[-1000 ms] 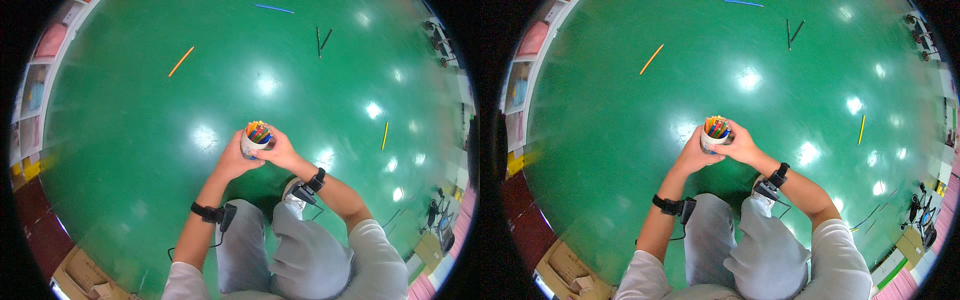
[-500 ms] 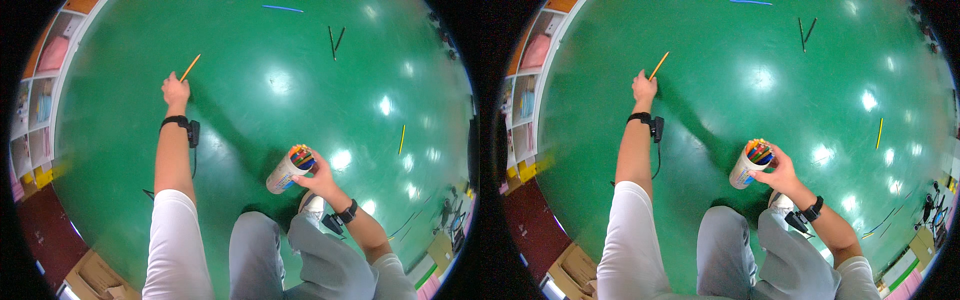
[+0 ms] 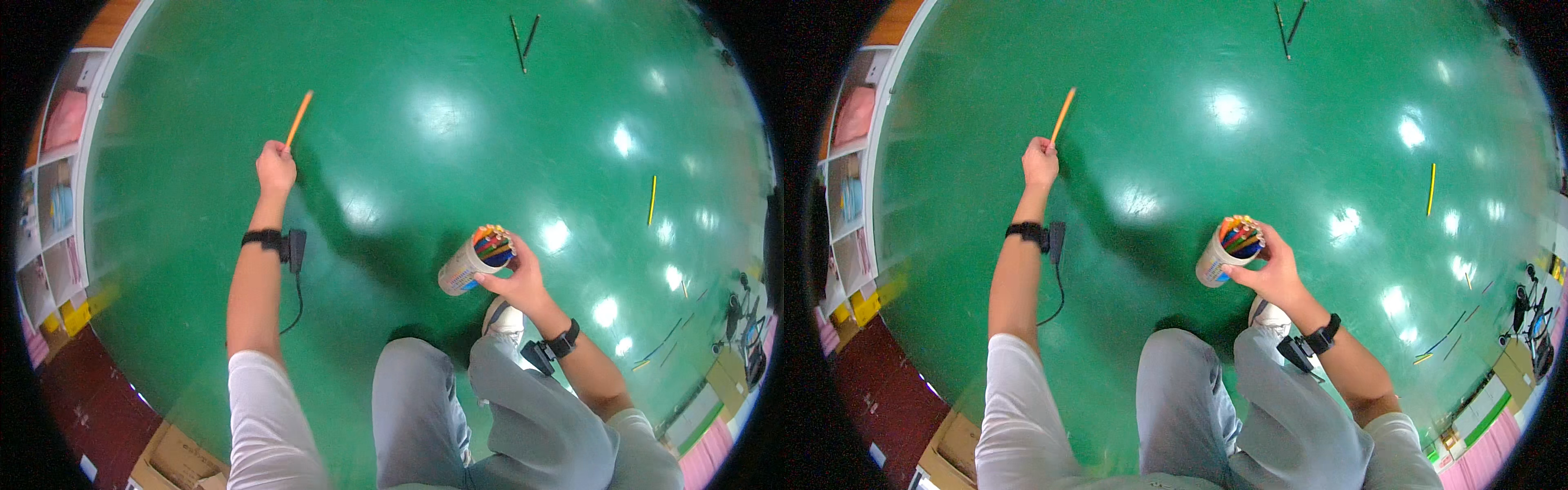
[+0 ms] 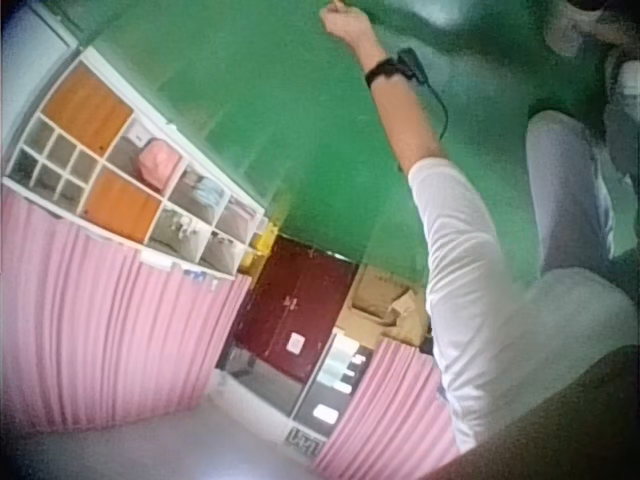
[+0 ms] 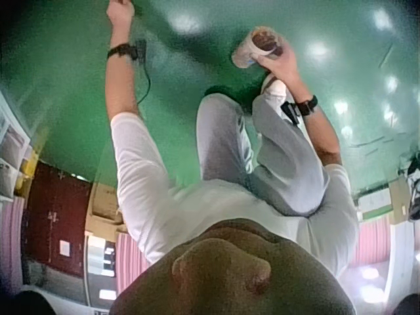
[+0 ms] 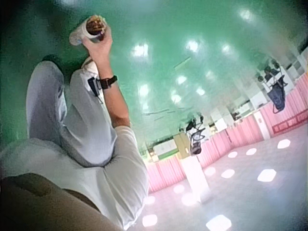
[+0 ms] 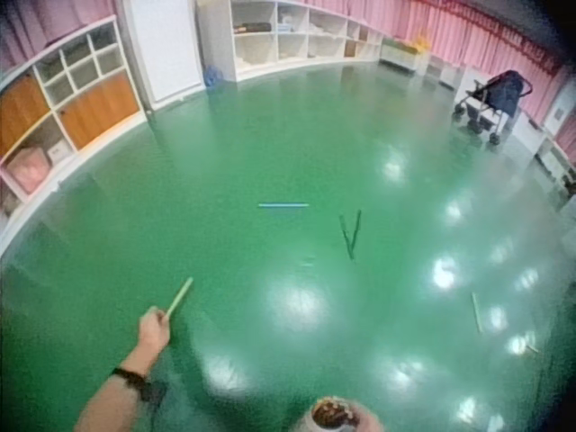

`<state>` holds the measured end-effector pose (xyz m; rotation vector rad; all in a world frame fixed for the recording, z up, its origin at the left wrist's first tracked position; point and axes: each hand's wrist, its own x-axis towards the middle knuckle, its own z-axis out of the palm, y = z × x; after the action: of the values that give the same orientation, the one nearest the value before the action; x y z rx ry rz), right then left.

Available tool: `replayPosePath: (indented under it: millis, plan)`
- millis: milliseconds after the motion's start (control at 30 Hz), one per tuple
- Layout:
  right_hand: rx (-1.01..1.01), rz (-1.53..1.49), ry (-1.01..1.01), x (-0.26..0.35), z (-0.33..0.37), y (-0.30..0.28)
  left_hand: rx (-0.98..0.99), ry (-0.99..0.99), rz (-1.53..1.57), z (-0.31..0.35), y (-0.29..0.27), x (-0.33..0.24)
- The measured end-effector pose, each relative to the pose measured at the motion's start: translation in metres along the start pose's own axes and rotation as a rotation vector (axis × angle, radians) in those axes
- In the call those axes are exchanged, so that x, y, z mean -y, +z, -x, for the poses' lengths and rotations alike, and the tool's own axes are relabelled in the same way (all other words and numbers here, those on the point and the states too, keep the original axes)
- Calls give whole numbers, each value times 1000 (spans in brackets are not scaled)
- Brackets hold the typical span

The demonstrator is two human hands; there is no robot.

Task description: The person moves a pink toddler chair, places a white tray on a counter, and then sits on the floor to pick up colorful sticks and place them into a cardboard tube.

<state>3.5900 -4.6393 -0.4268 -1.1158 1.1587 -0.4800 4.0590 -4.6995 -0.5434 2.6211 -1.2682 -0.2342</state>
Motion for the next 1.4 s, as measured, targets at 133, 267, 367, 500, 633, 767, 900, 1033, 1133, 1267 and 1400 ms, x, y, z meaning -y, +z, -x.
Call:
replayPosePath:
  millis: [133, 267, 367, 500, 633, 767, 900, 1033, 1133, 1267, 1400]
  plan:
    - [-43, 156, -108, 19, -19, 6, 203, 223, 420, 50, -67, -40]
    - [-69, 248, -195, 31, -34, 13, 435, 150, 873, 89, -134, -71]
    - [-49, 330, -230, 35, -38, 21, 440, 262, 923, 114, -180, -92]
    - [-16, 327, -227, 35, -34, 22, 211, 610, 743, 140, -202, -137]
    - [-3, 327, -296, 31, -25, 33, 247, 749, 675, 157, -190, -164]
    - [13, 328, -353, 37, -19, 32, 466, 825, 488, 173, -167, -184]
    - [-37, 325, -346, 35, -14, 27, 405, 920, 531, 190, -150, -193]
    - [-55, 231, -264, 39, -11, 18, 541, 713, 672, 198, -134, -177]
    - [-37, 120, -220, 50, -8, 14, 780, 581, 725, 210, -118, -168]
    - [169, 43, -329, 61, -15, 19, 833, 333, 886, 230, -86, -171]
    - [246, 391, -514, 58, -84, -26, 791, 168, 964, 235, -73, -154]
